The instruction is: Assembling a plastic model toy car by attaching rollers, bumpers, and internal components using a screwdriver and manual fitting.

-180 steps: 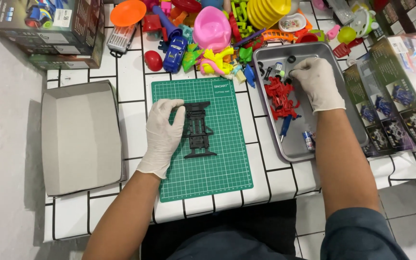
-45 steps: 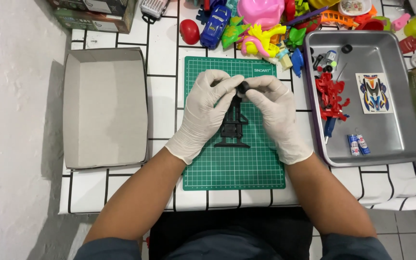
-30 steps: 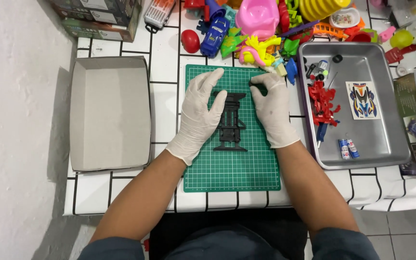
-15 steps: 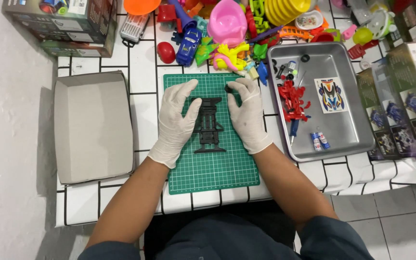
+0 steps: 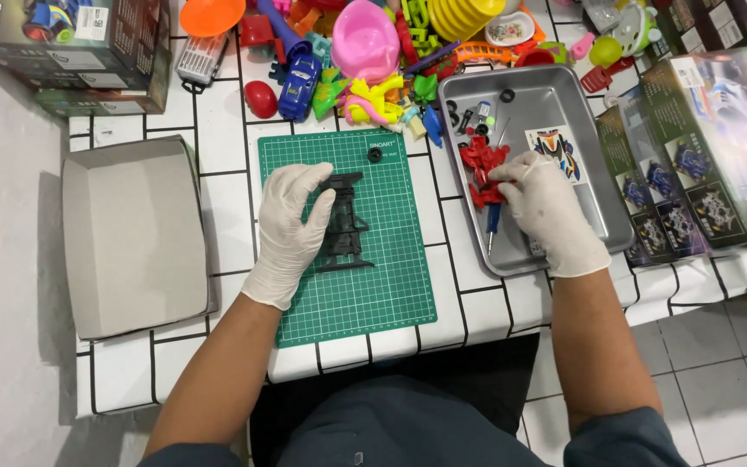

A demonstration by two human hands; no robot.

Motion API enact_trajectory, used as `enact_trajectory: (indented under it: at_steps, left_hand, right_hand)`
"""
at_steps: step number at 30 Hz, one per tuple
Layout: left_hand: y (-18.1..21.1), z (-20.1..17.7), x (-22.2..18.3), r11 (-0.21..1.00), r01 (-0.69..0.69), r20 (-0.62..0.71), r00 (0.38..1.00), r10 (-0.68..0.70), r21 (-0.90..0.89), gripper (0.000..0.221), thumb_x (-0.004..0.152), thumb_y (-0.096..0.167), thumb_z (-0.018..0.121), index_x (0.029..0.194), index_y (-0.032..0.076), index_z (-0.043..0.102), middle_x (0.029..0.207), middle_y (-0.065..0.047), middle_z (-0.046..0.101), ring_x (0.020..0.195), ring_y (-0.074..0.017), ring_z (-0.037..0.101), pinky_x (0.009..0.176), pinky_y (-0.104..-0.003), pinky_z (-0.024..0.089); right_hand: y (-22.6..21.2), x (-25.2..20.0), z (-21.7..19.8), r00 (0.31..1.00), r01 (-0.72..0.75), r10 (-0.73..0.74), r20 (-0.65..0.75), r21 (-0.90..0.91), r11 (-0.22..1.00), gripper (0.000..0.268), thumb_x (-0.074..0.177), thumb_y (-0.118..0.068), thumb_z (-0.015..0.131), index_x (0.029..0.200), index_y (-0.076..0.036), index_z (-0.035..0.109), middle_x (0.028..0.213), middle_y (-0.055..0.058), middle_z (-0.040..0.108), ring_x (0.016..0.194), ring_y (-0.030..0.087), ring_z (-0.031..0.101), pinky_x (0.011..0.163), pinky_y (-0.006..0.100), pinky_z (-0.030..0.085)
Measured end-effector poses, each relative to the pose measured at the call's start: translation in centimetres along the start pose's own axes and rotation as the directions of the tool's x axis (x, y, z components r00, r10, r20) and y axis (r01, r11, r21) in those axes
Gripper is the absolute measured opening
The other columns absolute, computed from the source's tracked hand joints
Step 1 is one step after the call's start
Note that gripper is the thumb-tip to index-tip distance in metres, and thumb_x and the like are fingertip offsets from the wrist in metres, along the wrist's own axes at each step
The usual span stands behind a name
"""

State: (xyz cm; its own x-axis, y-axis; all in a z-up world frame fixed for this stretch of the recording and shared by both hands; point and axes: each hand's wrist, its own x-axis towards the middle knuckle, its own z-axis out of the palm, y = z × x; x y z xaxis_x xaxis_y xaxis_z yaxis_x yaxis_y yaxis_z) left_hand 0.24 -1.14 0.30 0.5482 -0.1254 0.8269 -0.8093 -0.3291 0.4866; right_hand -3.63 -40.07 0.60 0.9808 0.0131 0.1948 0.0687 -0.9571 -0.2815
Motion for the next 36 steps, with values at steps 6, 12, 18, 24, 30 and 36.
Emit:
enact_trajectory:
  at_steps: [6,12,18,24,30,36]
  left_hand:
    - [-0.3,-0.1,0.0,0.999,0.041,-0.005,0.999,-0.041,-0.023,0.027,0.101,0.011,0.069,0.127,0.006,0.07,0.101,-0.006,0.068,0.098,-0.0252,0.065,0.095,-0.041,0.051]
    - [-0.5,-0.1,-0.2,0.991,0.13,0.012,0.991,-0.13,-0.032,0.026,0.101,0.012,0.068,0.127,0.008,0.071,0.102,-0.006,0.069,0.1,-0.024,0.064,0.096,-0.04,0.051]
    - [-1.5,-0.4,-0.1,0.957,0.285,0.049,0.957,-0.287,0.045,0.022,0.1,0.009,0.068,0.123,0.009,0.069,0.104,-0.005,0.068,0.102,-0.0218,0.065,0.097,-0.039,0.052]
    - [-2.3,-0.2,-0.3,0.933,0.323,0.03,0.943,-0.332,0.16,0.025,0.099,0.009,0.069,0.124,0.013,0.068,0.108,-0.001,0.065,0.108,-0.0191,0.063,0.1,-0.037,0.049]
    - [-2.5,-1.1,-0.4,0.896,0.358,-0.072,0.933,-0.352,0.26,0.023,0.099,0.007,0.067,0.122,0.011,0.066,0.107,-0.001,0.064,0.11,-0.0193,0.062,0.102,-0.037,0.049]
    - [-2.9,-1.3,-0.1,0.877,0.41,-0.135,0.912,-0.388,0.249,0.02,0.1,0.006,0.064,0.119,0.012,0.066,0.105,-0.001,0.064,0.109,-0.0184,0.061,0.102,-0.035,0.049]
  right_hand:
    - [-0.3,1.2,-0.8,0.983,0.047,-0.035,0.179,-0.059,0.997,0.015,0.086,-0.02,0.08,0.101,-0.019,0.081,0.109,0.01,0.071,0.111,0.035,0.066,0.095,0.046,0.054]
    - [-2.6,0.9,-3.9,0.983,0.03,-0.056,0.176,0.148,0.988,0.014,0.087,-0.011,0.079,0.1,-0.008,0.079,0.109,0.017,0.07,0.106,0.038,0.066,0.094,0.046,0.053]
    - [-7.3,0.0,-5.8,0.989,-0.138,0.098,0.109,0.46,0.877,0.018,0.091,-0.008,0.078,0.108,-0.013,0.077,0.11,0.007,0.073,0.102,0.02,0.068,0.094,0.035,0.053]
    - [-15.4,1.2,-0.5,0.989,-0.138,0.082,0.121,0.596,0.791,0.018,0.087,-0.013,0.081,0.105,-0.013,0.078,0.1,0.007,0.075,0.092,0.017,0.069,0.087,0.032,0.056]
    - [-19.7,6.3,5.9,0.998,0.053,-0.056,-0.001,0.343,0.938,0.011,0.09,-0.019,0.078,0.101,-0.016,0.077,0.1,0.002,0.076,0.099,0.022,0.074,0.087,0.034,0.057]
    - [-21.3,12.5,9.5,0.974,0.224,-0.226,0.015,0.103,0.969,0.009,0.089,-0.016,0.071,0.097,-0.011,0.074,0.091,0.009,0.074,0.093,0.031,0.074,0.085,0.041,0.059]
